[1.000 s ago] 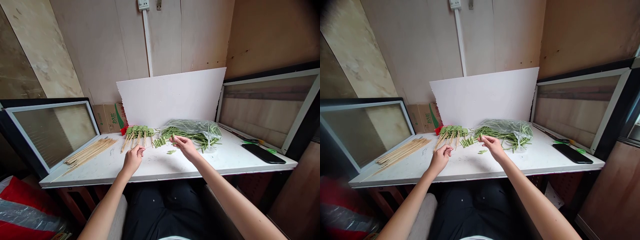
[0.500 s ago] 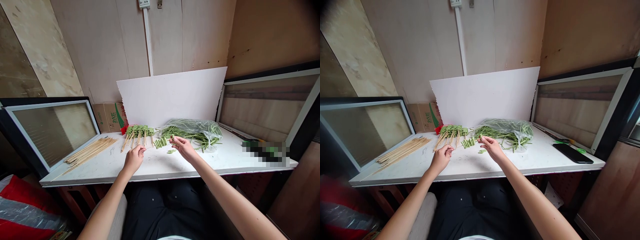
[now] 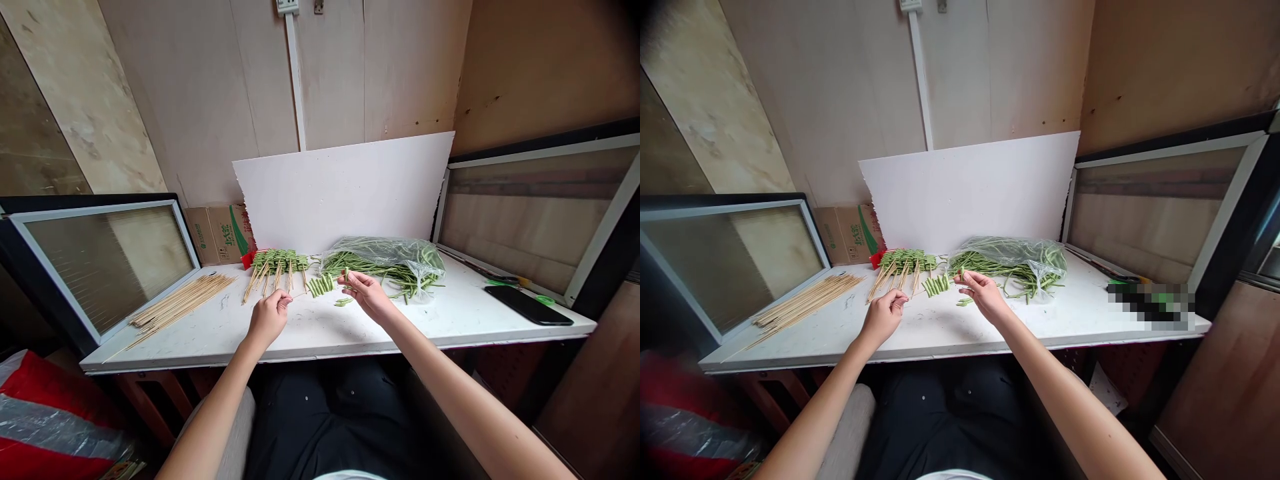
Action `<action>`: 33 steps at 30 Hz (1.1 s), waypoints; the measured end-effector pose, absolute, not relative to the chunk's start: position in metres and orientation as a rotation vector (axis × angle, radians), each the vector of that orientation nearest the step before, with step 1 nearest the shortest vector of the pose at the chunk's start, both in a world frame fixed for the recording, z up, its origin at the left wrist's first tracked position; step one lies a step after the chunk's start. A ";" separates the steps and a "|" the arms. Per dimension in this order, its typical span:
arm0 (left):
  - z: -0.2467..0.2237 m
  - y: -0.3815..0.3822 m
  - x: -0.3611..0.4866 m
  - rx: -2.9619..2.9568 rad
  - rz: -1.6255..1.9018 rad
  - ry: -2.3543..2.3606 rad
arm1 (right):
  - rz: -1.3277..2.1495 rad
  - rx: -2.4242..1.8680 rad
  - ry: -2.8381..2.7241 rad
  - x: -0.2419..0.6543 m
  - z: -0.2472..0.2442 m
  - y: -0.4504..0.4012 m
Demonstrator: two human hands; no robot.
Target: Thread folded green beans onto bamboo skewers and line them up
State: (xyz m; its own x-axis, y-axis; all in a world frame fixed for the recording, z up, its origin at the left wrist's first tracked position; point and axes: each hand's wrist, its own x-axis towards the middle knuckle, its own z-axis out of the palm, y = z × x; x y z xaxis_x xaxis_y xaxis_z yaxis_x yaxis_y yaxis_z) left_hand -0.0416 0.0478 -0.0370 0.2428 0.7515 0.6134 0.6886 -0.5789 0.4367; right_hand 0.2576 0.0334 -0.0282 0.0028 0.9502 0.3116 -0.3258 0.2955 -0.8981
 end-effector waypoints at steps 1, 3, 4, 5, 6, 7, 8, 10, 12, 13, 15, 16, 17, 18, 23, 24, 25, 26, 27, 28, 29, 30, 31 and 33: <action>-0.037 0.048 -0.042 2.415 1.262 1.405 | 1.151 -0.713 -1.133 0.257 -0.028 0.033; -0.038 0.048 -0.042 2.419 1.257 1.408 | 1.146 -0.710 -1.134 0.257 -0.027 0.033; -0.038 0.048 -0.042 2.422 1.256 1.408 | 1.143 -0.714 -1.137 0.257 -0.027 0.033; -0.038 0.049 -0.042 2.426 1.258 1.408 | 1.138 -0.719 -1.139 0.257 -0.028 0.032; -0.038 0.049 -0.042 2.430 1.264 1.407 | 1.133 -0.724 -1.141 0.257 -0.028 0.033; -0.039 0.049 -0.042 2.434 1.271 1.408 | 1.129 -0.727 -1.141 0.257 -0.028 0.033; -0.039 0.049 -0.042 2.437 1.278 1.414 | 1.126 -0.726 -1.141 0.257 -0.029 0.033; -0.038 0.049 -0.042 2.438 1.285 1.437 | 1.112 -0.720 -1.136 0.257 -0.030 0.033; -0.038 0.049 -0.041 2.441 1.283 1.464 | 1.097 -0.718 -1.127 0.257 -0.029 0.033; -0.037 0.048 -0.041 2.444 1.279 1.472 | 1.091 -0.718 -1.120 0.257 -0.029 0.033; -0.035 0.046 -0.041 2.452 1.279 1.481 | 1.075 -0.724 -1.103 0.257 -0.026 0.032; -0.034 0.045 -0.041 2.457 1.281 1.483 | 1.066 -0.730 -1.098 0.256 -0.025 0.031; -0.033 0.044 -0.041 2.464 1.283 1.486 | 1.055 -0.739 -1.095 0.256 -0.023 0.030; -0.032 0.043 -0.041 2.472 1.282 1.489 | 1.046 -0.747 -1.096 0.255 -0.022 0.029; -0.030 0.040 -0.040 2.497 1.269 1.499 | 1.029 -0.764 -1.116 0.253 -0.018 0.025; -0.030 0.040 -0.039 2.498 1.271 1.499 | 1.029 -0.766 -1.122 0.253 -0.018 0.025; -0.031 0.040 -0.039 2.498 1.271 1.498 | 1.028 -0.769 -1.124 0.253 -0.018 0.025; -0.032 0.040 -0.039 2.499 1.269 1.498 | 1.028 -0.773 -1.125 0.253 -0.019 0.026; -0.032 0.040 -0.038 2.499 1.267 1.500 | 1.030 -0.776 -1.120 0.253 -0.020 0.026; -0.033 0.041 -0.038 2.498 1.266 1.502 | 1.032 -0.777 -1.112 0.253 -0.021 0.026; -0.033 0.041 -0.038 2.495 1.265 1.503 | 1.037 -0.774 -1.103 0.252 -0.021 0.027; -0.033 0.040 -0.038 2.493 1.267 1.504 | 1.043 -0.767 -1.097 0.252 -0.022 0.027; -0.033 0.040 -0.038 2.490 1.273 1.504 | 1.051 -0.759 -1.093 0.252 -0.022 0.027; -0.032 0.040 -0.039 2.487 1.294 1.496 | 1.061 -0.747 -1.091 0.251 -0.022 0.026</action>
